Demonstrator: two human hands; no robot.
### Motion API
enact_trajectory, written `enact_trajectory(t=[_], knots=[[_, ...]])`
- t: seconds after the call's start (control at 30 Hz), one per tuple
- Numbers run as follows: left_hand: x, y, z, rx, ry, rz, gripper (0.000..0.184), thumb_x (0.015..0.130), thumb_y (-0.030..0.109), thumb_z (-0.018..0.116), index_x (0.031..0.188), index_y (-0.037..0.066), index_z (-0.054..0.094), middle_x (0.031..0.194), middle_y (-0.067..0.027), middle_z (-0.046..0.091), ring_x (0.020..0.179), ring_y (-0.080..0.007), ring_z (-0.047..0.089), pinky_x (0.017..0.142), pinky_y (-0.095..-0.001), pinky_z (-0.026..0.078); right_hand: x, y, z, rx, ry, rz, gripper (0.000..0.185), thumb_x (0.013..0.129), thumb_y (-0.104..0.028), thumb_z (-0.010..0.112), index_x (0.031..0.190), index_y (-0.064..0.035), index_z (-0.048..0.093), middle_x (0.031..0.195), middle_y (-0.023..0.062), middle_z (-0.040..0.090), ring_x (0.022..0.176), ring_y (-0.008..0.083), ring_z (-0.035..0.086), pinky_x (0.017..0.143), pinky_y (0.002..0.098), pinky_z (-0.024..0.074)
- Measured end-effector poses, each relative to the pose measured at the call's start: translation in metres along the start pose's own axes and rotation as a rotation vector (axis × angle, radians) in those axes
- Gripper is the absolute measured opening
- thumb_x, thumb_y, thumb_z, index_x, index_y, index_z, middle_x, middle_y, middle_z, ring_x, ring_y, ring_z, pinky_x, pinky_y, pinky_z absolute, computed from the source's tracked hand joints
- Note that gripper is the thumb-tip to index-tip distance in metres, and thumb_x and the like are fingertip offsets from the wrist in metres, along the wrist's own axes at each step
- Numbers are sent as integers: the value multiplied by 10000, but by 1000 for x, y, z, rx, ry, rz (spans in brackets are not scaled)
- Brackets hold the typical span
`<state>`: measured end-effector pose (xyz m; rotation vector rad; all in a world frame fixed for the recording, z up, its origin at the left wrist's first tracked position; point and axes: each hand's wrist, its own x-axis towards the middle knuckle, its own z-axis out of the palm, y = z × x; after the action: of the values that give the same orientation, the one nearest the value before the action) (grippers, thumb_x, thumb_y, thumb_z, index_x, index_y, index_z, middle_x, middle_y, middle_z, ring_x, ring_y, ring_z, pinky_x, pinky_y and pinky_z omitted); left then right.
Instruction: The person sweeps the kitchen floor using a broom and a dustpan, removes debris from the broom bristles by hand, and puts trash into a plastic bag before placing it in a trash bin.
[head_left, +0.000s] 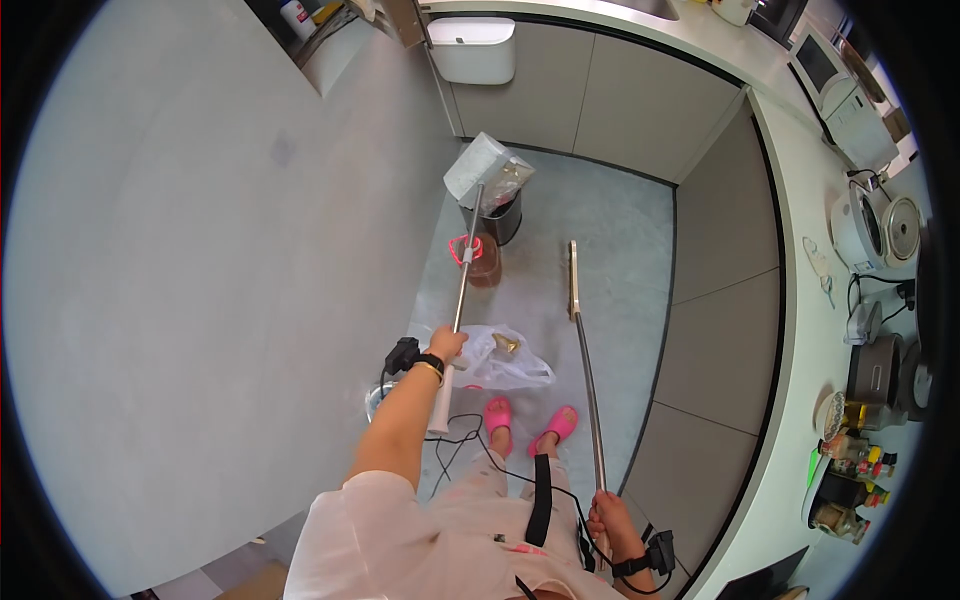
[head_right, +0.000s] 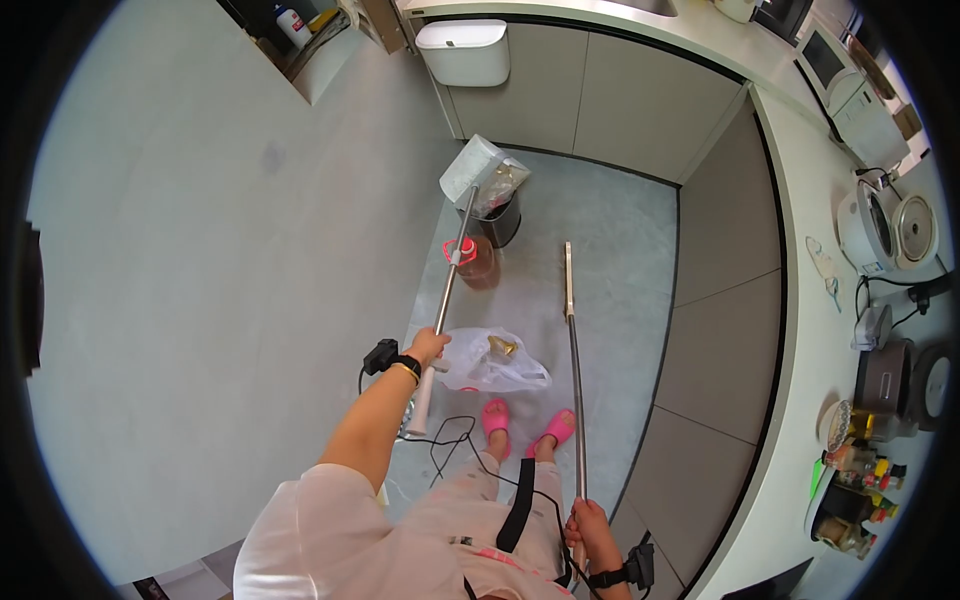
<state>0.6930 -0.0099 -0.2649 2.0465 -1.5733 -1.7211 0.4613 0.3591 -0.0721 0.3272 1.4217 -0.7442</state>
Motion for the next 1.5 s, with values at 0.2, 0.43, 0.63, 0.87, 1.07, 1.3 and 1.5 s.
enact_trajectory(t=[0.2,0.43,0.63,0.87,1.07,1.3,1.5], knots=[[2,16,17,243,281,133,255,663,190,574,760,-44,546,792,-244,557,802,-370,534,701,-413,429,-6,9,-3,-47,38,12,217,837,-281,398,733,-90,389,459,-1,370,312,75,301,289,231,292],[-14,7,25,353,386,81,221,689,126,542,819,-50,506,802,-251,549,795,-387,530,702,-404,437,0,27,-8,-90,51,3,227,836,-291,397,721,-95,390,456,-5,363,310,81,293,303,248,302],[-10,11,40,298,397,29,219,693,120,545,847,-29,502,830,-250,548,808,-385,530,701,-406,439,-6,25,-3,-106,74,24,218,835,-280,399,712,-100,390,448,-5,358,308,86,291,314,252,310],[-17,7,38,301,442,73,190,706,107,530,843,-17,487,811,-239,550,794,-382,533,692,-410,441,-11,20,4,-117,68,38,205,829,-268,404,720,-94,395,447,-4,366,298,85,292,293,249,298],[-23,-11,36,256,506,105,168,707,86,550,817,-16,475,777,-230,553,763,-377,542,657,-405,443,-5,21,6,-150,58,7,208,827,-268,407,721,-90,394,447,-2,370,297,85,297,275,234,278],[-47,7,37,239,531,147,191,701,100,567,817,-12,465,755,-218,551,734,-375,540,644,-407,442,-5,23,3,-157,24,-7,208,829,-257,409,735,-72,389,470,14,374,312,95,308,290,250,293],[-54,3,31,249,514,204,199,702,136,560,798,-11,466,741,-221,554,734,-377,538,647,-420,434,-9,23,8,-171,51,-16,204,826,-251,409,715,-81,390,447,7,363,297,89,299,271,234,277]])
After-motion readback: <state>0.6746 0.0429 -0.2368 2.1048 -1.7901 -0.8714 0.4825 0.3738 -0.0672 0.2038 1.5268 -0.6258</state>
